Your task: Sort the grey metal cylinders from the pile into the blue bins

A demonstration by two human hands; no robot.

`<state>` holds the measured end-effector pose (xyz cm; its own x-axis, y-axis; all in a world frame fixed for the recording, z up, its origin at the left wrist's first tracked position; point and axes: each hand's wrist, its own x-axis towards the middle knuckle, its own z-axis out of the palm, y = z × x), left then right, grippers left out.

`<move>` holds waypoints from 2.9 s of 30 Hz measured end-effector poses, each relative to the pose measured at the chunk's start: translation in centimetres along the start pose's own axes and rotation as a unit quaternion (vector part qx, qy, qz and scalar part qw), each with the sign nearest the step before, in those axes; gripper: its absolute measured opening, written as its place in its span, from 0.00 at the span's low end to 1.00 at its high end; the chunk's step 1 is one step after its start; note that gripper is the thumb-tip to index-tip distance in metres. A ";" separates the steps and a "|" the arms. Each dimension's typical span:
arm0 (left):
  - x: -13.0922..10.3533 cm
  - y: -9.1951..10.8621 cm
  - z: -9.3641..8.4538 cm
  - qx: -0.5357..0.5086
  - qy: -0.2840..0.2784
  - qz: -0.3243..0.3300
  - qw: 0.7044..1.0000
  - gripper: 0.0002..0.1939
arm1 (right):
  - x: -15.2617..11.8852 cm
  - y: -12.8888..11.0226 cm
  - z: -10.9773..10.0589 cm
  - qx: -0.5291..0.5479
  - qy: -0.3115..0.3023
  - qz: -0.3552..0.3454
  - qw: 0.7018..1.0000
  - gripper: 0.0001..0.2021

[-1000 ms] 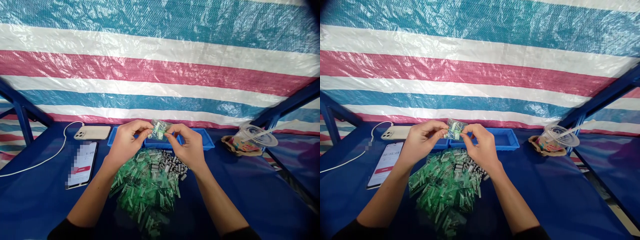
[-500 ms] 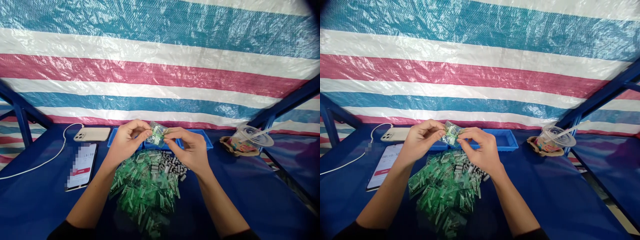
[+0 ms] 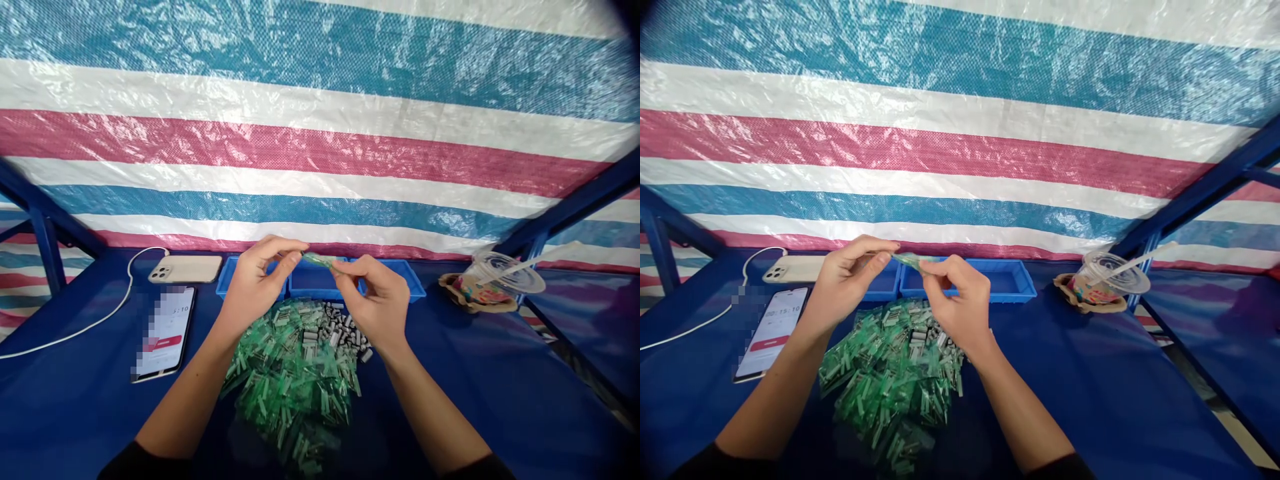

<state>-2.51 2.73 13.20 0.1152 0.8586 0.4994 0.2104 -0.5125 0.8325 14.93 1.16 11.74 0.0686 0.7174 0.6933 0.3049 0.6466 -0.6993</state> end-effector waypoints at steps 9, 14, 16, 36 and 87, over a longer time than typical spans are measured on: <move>-0.1 0.2 0.1 -0.222 -0.008 -0.190 0.956 0.25 | -0.6 -0.1 0.5 -0.067 -0.026 -0.108 0.992 0.14; 0.0 -0.2 0.3 -0.165 -0.047 -0.143 0.975 0.14 | -0.8 0.1 0.5 0.015 -0.048 -0.007 0.999 0.08; 0.1 -0.3 0.4 -0.159 -0.051 -0.129 0.978 0.07 | -0.8 0.3 0.7 0.104 -0.048 0.056 0.992 0.08; 0.0 -1.0 1.5 -0.207 -0.051 -0.184 0.960 0.15 | 0.4 0.4 0.0 0.195 -0.022 0.234 0.952 0.07; 0.7 -1.0 -2.7 0.137 -0.110 -0.038 0.984 0.13 | -8.5 6.7 2.1 -0.288 -0.291 0.018 0.912 0.14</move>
<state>-5.24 3.83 13.33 0.2895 0.8912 0.3493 0.4766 -0.4507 0.7548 14.42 -0.09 0.82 -0.3762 0.8598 0.3453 0.7724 0.4969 -0.3956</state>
